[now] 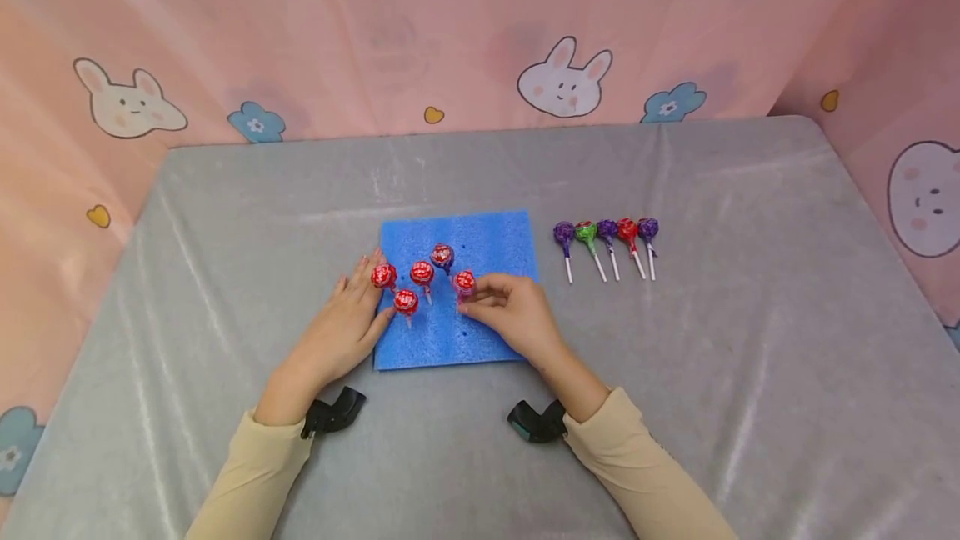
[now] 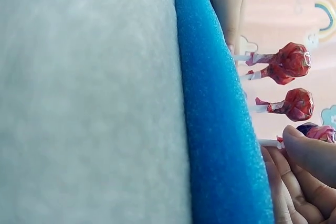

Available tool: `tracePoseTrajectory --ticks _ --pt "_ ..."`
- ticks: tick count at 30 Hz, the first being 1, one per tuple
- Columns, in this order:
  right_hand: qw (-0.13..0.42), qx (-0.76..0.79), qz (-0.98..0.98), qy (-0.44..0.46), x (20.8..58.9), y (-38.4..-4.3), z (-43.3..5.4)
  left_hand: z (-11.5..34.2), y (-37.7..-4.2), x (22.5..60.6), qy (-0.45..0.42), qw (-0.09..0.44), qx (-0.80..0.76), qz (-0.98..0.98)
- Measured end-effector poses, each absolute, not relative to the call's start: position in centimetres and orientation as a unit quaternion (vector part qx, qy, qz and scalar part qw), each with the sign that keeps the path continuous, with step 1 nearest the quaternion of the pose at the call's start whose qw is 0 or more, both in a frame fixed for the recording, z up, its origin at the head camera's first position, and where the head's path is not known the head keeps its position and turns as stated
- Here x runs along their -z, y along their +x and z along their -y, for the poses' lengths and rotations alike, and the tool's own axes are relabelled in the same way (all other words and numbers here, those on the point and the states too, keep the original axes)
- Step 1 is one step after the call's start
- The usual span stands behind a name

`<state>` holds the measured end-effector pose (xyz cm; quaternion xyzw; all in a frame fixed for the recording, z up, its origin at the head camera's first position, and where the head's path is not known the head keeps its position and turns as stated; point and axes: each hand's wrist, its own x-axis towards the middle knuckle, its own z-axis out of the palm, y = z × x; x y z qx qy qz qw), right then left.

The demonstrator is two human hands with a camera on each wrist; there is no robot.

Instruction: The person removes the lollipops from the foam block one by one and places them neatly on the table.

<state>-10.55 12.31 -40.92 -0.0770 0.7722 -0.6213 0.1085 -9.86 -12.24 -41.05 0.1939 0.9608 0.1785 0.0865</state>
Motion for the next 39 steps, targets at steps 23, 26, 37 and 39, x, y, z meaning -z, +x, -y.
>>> tracePoseTrajectory --ticks 23,26,37,39 --pt "0.082 0.635 -0.765 -0.07 40.69 -10.37 -12.39 12.21 -9.76 41.08 0.2 0.077 -0.174 -0.961" --pt "0.081 0.639 -0.762 -0.068 40.63 -10.33 -12.37 12.19 -9.75 41.06 0.199 0.078 -0.174 -0.961" --pt "0.085 0.666 -0.739 -0.064 40.77 -10.39 -12.41 12.1 -9.72 40.88 0.198 0.082 -0.174 -0.961" --pt "0.086 0.671 -0.733 -0.063 40.81 -10.42 -12.44 12.09 -9.73 40.91 0.197 0.083 -0.173 -0.961"
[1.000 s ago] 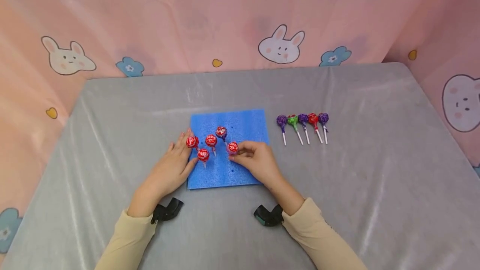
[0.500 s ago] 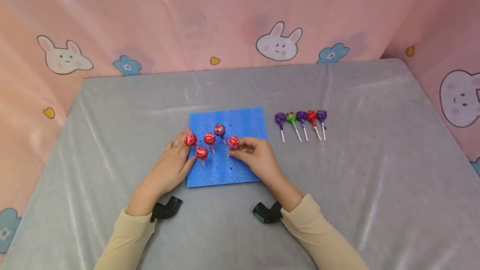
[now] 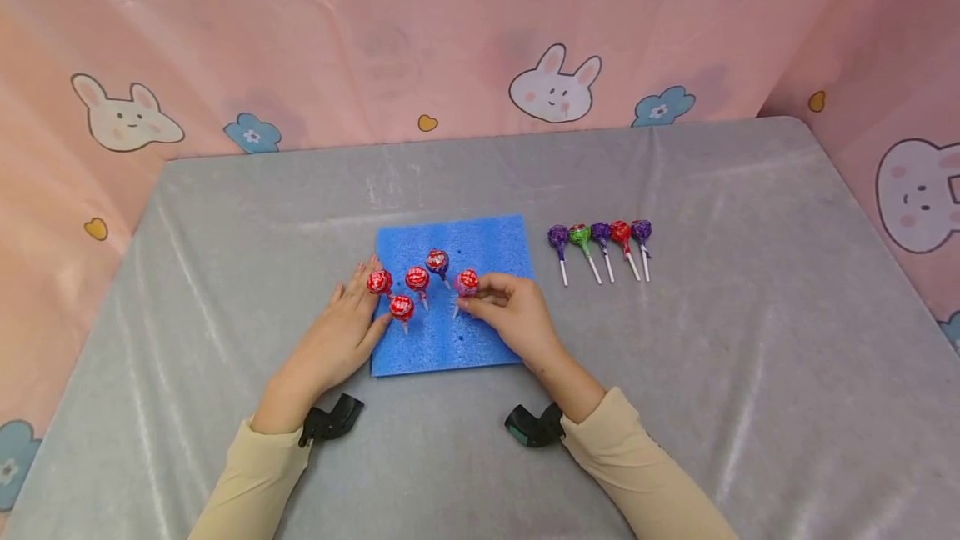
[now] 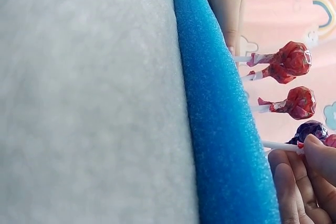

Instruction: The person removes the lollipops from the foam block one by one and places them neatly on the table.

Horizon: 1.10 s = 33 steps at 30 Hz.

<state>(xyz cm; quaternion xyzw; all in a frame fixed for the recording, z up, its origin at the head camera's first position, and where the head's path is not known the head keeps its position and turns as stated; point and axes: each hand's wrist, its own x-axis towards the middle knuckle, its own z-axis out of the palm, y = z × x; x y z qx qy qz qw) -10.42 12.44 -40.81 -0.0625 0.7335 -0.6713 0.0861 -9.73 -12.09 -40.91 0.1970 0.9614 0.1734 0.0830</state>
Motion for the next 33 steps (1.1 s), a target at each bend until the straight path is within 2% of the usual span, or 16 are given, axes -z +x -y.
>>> tracePoseTrajectory --ticks 13,21,33 --pt "0.079 0.674 -0.732 -0.058 40.7 -10.5 -12.9 11.9 -9.9 41.2 0.201 0.08 -0.178 -0.96" --pt "0.091 0.689 -0.718 -0.036 40.6 -10.2 -12.8 12.1 -9.4 41.4 0.199 0.08 -0.184 -0.959" --pt "0.121 0.7 -0.701 -0.058 39.8 -10.8 -14.2 12.1 -9.6 41.4 0.199 0.069 -0.19 -0.959"
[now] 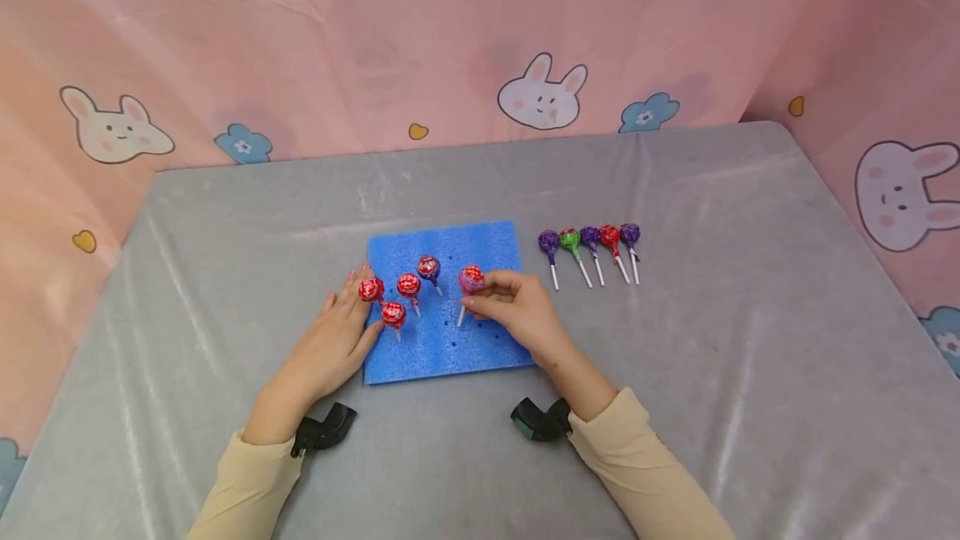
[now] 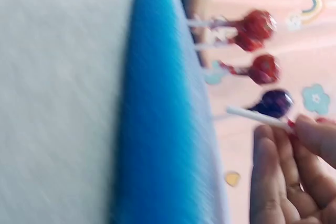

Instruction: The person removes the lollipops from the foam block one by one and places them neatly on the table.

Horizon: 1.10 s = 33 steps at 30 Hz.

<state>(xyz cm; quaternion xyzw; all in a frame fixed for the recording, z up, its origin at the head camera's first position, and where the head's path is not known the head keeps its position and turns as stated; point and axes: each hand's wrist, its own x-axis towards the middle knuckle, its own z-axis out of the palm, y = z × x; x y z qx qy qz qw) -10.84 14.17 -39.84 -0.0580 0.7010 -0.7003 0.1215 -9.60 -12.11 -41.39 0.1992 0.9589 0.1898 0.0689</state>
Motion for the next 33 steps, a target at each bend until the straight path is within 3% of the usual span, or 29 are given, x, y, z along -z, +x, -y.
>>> tracePoseTrajectory --ticks 14,21,33 --pt "0.149 0.609 -0.771 -0.112 36.6 -11.7 -20.0 12.0 -9.6 41.3 0.199 0.07 -0.183 -0.96" --pt "0.155 0.575 -0.798 -0.099 36.0 -11.8 -22.7 12.0 -9.7 41.4 0.199 0.08 -0.177 -0.961" --pt "0.215 0.509 -0.831 -0.058 36.7 -12.6 -25.7 12.1 -9.7 41.5 0.2 0.074 -0.18 -0.96"
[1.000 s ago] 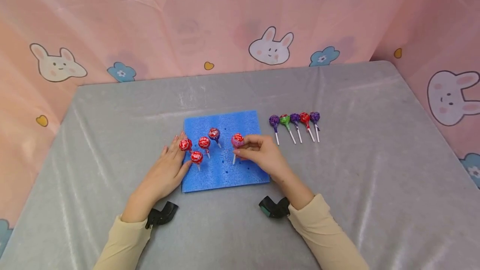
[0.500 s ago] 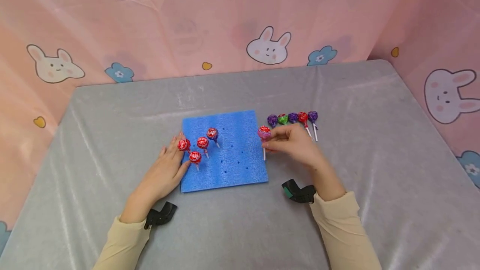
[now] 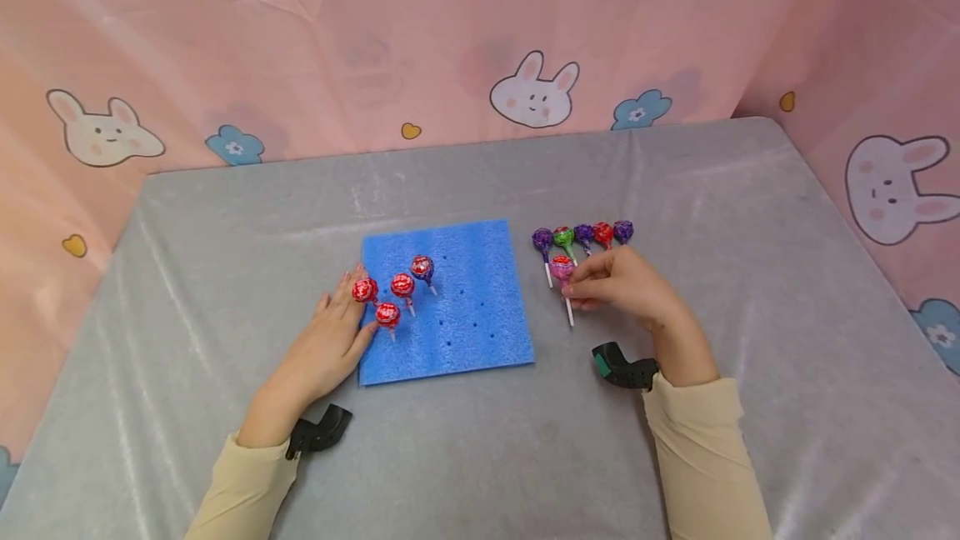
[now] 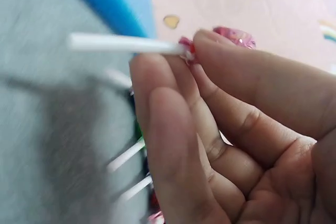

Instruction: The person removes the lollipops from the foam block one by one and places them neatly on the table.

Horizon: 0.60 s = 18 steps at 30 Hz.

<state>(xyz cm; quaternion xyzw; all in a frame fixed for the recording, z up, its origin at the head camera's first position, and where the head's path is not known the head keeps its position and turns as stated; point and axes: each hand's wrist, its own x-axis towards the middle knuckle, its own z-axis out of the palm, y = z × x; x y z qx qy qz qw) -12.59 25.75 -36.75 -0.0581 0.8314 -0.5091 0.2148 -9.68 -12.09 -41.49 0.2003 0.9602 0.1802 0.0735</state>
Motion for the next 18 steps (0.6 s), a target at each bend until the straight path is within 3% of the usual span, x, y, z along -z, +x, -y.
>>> tracePoseTrajectory --ticks 18 --pt "0.26 0.515 -0.817 0.0 38.9 -13.4 -26.3 12.1 -9.6 41.4 0.204 0.067 -0.177 -0.96"
